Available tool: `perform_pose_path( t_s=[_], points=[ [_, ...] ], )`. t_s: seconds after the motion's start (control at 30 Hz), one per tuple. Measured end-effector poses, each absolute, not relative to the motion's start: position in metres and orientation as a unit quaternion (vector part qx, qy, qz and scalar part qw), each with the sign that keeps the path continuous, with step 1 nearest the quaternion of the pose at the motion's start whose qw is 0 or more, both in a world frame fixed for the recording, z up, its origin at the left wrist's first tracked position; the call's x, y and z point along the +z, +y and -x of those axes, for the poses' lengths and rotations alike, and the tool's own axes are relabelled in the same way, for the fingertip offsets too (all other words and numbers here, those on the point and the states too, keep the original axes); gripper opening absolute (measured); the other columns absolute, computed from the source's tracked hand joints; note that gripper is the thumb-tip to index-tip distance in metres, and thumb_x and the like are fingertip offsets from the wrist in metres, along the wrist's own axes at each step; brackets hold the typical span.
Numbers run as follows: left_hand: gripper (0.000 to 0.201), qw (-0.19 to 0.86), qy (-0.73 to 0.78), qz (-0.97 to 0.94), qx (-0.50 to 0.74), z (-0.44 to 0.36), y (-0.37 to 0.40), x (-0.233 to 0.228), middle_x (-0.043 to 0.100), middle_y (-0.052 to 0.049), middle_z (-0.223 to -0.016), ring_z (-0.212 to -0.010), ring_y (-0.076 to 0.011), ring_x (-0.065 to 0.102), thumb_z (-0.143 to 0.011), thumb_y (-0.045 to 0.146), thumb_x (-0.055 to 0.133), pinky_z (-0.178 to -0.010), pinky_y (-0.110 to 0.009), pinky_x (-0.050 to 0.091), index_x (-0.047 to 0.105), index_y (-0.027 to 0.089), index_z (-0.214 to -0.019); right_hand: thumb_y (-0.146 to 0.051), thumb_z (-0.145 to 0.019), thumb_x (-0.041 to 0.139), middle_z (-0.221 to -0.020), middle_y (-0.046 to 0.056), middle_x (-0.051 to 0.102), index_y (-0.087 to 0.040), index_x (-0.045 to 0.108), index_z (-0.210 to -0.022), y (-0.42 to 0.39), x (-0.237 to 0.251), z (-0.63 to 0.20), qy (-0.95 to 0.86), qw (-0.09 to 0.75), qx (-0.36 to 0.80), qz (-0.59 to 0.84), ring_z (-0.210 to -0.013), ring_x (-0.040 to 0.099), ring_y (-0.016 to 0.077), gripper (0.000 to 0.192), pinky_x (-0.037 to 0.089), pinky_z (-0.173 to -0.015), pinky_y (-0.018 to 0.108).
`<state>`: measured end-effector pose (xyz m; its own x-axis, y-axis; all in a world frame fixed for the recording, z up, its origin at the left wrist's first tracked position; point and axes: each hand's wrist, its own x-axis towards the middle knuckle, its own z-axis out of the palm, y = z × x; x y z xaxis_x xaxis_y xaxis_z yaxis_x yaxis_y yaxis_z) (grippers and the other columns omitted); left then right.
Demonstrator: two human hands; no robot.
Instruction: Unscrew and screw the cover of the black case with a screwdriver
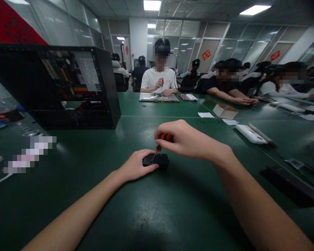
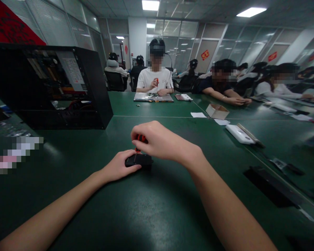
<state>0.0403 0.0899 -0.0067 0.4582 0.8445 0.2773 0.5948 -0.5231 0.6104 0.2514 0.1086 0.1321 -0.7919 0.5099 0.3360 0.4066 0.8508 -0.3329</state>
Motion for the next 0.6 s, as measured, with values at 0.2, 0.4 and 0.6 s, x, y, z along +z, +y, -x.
perform_pose_path(
  t_s=[0.2, 0.4, 0.6],
  points=[
    [0.04, 0.221, 0.438, -0.824, 0.283, -0.0407, 0.0899, -0.0057, 0.074, -0.008, -0.113, -0.102, -0.028, 0.069, -0.086, 0.042, 0.074, -0.093, -0.038, 0.05, 0.067, 0.02, -0.119, -0.012, -0.086, 0.059, -0.085, 0.002, 0.069, -0.016, 0.066, -0.089, 0.1076, 0.1335, -0.2536, -0.941, 0.202, 0.124, 0.243, -0.076, 0.06, 0.0134, 0.009, 0.042, -0.072, 0.025],
    [0.046, 0.247, 0.438, -0.809, 0.304, -0.0402, 0.0883, -0.0066, 0.072, -0.006, -0.118, -0.106, -0.0271, 0.068, -0.084, 0.039, 0.075, -0.095, -0.037, 0.051, 0.063, 0.022, -0.125, -0.011, -0.085, 0.059, -0.084, 0.002, 0.069, -0.017, 0.066, -0.088, 0.1098, 0.1338, -0.2546, -0.941, 0.208, 0.111, 0.242, -0.074, 0.059, 0.0135, 0.01, 0.042, -0.07, 0.025],
    [0.05, 0.256, 0.441, -0.805, 0.305, -0.0403, 0.0876, -0.0054, 0.071, -0.007, -0.122, -0.11, -0.028, 0.067, -0.084, 0.038, 0.076, -0.098, -0.038, 0.05, 0.061, 0.021, -0.128, -0.011, -0.085, 0.059, -0.084, 0.002, 0.069, -0.016, 0.066, -0.088, 0.1124, 0.1329, -0.2545, -0.939, 0.212, 0.115, 0.246, -0.075, 0.06, 0.0134, 0.01, 0.042, -0.071, 0.025]
  ],
)
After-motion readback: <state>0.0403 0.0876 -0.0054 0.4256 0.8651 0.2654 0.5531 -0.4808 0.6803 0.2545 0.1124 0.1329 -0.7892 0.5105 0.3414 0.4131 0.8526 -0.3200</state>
